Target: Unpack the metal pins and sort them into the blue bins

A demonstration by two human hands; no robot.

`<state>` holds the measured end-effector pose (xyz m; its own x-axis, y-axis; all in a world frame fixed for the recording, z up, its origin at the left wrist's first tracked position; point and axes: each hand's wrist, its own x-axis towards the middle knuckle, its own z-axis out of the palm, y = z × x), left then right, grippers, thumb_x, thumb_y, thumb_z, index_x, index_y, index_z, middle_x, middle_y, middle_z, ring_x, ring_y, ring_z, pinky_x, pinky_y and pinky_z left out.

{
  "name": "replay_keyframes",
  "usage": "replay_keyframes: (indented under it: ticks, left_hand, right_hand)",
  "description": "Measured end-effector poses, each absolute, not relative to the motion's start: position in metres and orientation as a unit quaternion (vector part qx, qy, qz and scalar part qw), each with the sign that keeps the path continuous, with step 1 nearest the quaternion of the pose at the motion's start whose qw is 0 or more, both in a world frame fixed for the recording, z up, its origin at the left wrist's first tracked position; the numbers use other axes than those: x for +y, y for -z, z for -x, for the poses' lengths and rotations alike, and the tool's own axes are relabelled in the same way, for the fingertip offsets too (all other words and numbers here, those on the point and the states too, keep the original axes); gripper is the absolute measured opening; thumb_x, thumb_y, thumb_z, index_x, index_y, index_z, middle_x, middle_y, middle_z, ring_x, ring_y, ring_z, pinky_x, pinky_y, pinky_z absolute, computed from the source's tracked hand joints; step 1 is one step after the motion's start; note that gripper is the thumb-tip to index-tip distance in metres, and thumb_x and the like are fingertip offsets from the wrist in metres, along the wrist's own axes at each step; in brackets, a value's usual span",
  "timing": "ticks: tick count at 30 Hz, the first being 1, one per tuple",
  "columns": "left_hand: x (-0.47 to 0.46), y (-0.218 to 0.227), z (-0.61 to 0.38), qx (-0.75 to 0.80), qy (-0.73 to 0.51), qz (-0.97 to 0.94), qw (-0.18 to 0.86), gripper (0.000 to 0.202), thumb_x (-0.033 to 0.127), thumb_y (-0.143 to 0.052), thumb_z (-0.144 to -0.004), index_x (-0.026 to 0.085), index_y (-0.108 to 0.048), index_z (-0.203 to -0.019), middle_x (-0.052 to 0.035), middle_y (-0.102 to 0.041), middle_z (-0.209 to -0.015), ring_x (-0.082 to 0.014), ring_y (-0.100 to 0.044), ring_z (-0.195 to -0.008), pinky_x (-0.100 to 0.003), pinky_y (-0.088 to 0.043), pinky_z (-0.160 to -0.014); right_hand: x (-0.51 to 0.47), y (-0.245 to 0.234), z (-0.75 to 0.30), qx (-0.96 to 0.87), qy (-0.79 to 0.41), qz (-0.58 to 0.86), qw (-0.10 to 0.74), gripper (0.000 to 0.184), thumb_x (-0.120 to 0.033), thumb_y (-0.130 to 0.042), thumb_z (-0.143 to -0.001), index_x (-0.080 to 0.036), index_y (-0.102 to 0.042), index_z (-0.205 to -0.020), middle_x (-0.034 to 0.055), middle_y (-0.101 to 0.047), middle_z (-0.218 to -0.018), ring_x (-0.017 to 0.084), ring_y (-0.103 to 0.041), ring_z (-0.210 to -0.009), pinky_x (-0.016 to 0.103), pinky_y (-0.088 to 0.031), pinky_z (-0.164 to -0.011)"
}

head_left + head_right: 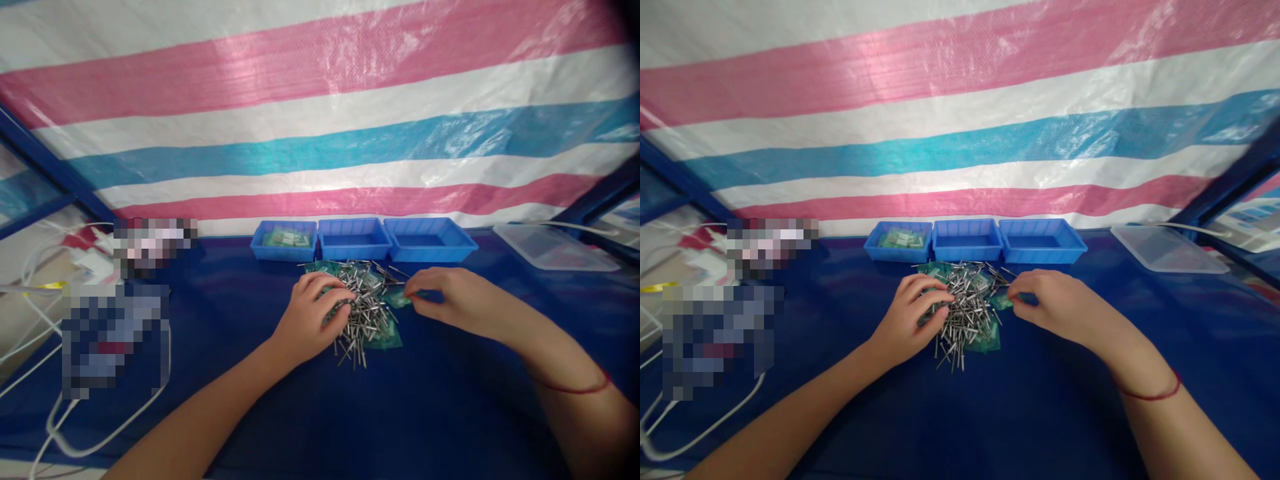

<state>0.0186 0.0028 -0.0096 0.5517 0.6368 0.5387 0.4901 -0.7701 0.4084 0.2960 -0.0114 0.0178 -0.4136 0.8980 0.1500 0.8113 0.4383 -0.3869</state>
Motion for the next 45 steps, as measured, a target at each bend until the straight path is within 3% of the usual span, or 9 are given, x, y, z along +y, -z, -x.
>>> replay_keyframes:
  ticks: [5,10,16,22,28,31,36,40,45]
  left_hand:
    - [-0.002,0.007,-0.019,0.304,-0.36,-0.871,0.139,0.022,0.027,-0.053,-0.09,0.019,-0.064,-0.108,-0.009,-0.064,-0.11,-0.0235,-0.052,-0.111,-0.041,-0.04,-0.1]
    - [-0.014,0.001,-0.021,0.265,-0.336,-0.86,0.279,0.059,0.046,-0.064,-0.082,0.018,-0.048,-0.132,-0.0117,-0.062,-0.121,-0.0234,-0.056,-0.11,-0.036,-0.044,-0.097]
    - [-0.018,-0.003,-0.024,0.327,-0.267,-0.833,0.357,0.028,0.036,-0.051,-0.092,0.016,-0.062,-0.077,-0.0001,-0.059,-0.067,-0.0118,-0.053,-0.061,-0.022,-0.038,-0.059]
    - [-0.011,0.0,-0.022,0.382,-0.33,-0.791,0.347,0.026,0.033,-0.051,-0.091,0.017,-0.055,-0.072,0.0011,-0.053,-0.066,-0.0117,-0.048,-0.061,-0.023,-0.034,-0.059]
    - [-0.012,0.0,-0.02,0.375,-0.32,-0.745,0.45,0.026,0.041,-0.052,-0.09,0.017,-0.06,-0.097,-0.0001,-0.059,-0.077,-0.0111,-0.05,-0.064,-0.023,-0.038,-0.06]
    - [-0.012,0.0,-0.021,0.395,-0.304,-0.666,0.555,0.049,0.056,-0.034,-0.094,0.016,-0.059,-0.107,-0.0029,-0.063,-0.083,-0.0086,-0.046,-0.055,-0.023,-0.036,-0.052]
    - [-0.011,0.0,-0.025,0.371,-0.236,-0.565,0.698,0.066,0.073,-0.032,-0.085,0.013,-0.06,-0.086,0.0017,-0.053,-0.058,-0.0062,-0.038,-0.042,-0.02,-0.029,-0.042]
    - [-0.01,0.004,-0.026,0.341,-0.298,-0.539,0.71,0.048,0.058,-0.066,-0.075,0.014,-0.057,-0.088,0.0034,-0.053,-0.064,-0.0066,-0.049,-0.052,-0.019,-0.039,-0.049]
    - [-0.005,0.007,-0.021,0.358,-0.404,-0.593,0.597,0.029,0.042,-0.062,-0.085,0.015,-0.057,-0.095,-0.0003,-0.059,-0.077,-0.0107,-0.057,-0.067,-0.023,-0.046,-0.062]
  right_hand:
    - [-0.019,-0.038,-0.308,-0.767,-0.281,0.524,0.242,0.022,-0.039,-0.054,-0.088,-0.022,-0.064,-0.08,0.0033,-0.063,-0.076,0.018,-0.058,-0.069,0.028,-0.046,-0.06]
    - [-0.032,-0.034,-0.272,-0.749,-0.359,0.466,0.305,0.02,-0.039,-0.052,-0.09,-0.023,-0.063,-0.084,0.0009,-0.059,-0.073,0.014,-0.054,-0.063,0.025,-0.044,-0.055]
    - [-0.041,-0.015,-0.229,-0.732,-0.401,0.446,0.322,0.016,-0.033,-0.054,-0.091,-0.022,-0.063,-0.098,0.0036,-0.064,-0.086,0.015,-0.06,-0.073,0.024,-0.05,-0.06]
    - [-0.037,-0.003,-0.218,-0.683,-0.465,0.447,0.342,0.019,-0.031,-0.069,-0.08,-0.021,-0.065,-0.095,0.0017,-0.066,-0.084,0.016,-0.062,-0.076,0.025,-0.053,-0.065]
    - [-0.04,0.001,-0.221,-0.722,-0.355,0.478,0.351,0.016,-0.029,-0.064,-0.084,-0.021,-0.059,-0.072,-0.0017,-0.055,-0.063,0.013,-0.053,-0.057,0.023,-0.044,-0.05]
    - [-0.043,-0.001,-0.225,-0.792,-0.188,0.451,0.366,0.006,-0.02,-0.06,-0.086,-0.022,-0.064,-0.088,0.0032,-0.064,-0.079,0.016,-0.061,-0.071,0.028,-0.049,-0.062]
    - [-0.047,0.0,-0.225,-0.86,0.022,0.36,0.362,0.038,-0.007,-0.059,-0.082,-0.026,-0.063,-0.115,0.0076,-0.067,-0.1,0.021,-0.064,-0.089,0.034,-0.053,-0.075]
    - [-0.046,0.001,-0.221,-0.851,0.036,0.378,0.362,0.036,-0.011,-0.06,-0.083,-0.028,-0.064,-0.115,0.0086,-0.064,-0.108,0.023,-0.064,-0.096,0.036,-0.053,-0.079]
    - [-0.041,-0.002,-0.219,-0.756,-0.155,0.498,0.395,0.016,-0.035,-0.059,-0.087,-0.022,-0.063,-0.096,0.006,-0.066,-0.089,0.019,-0.063,-0.076,0.031,-0.052,-0.066]
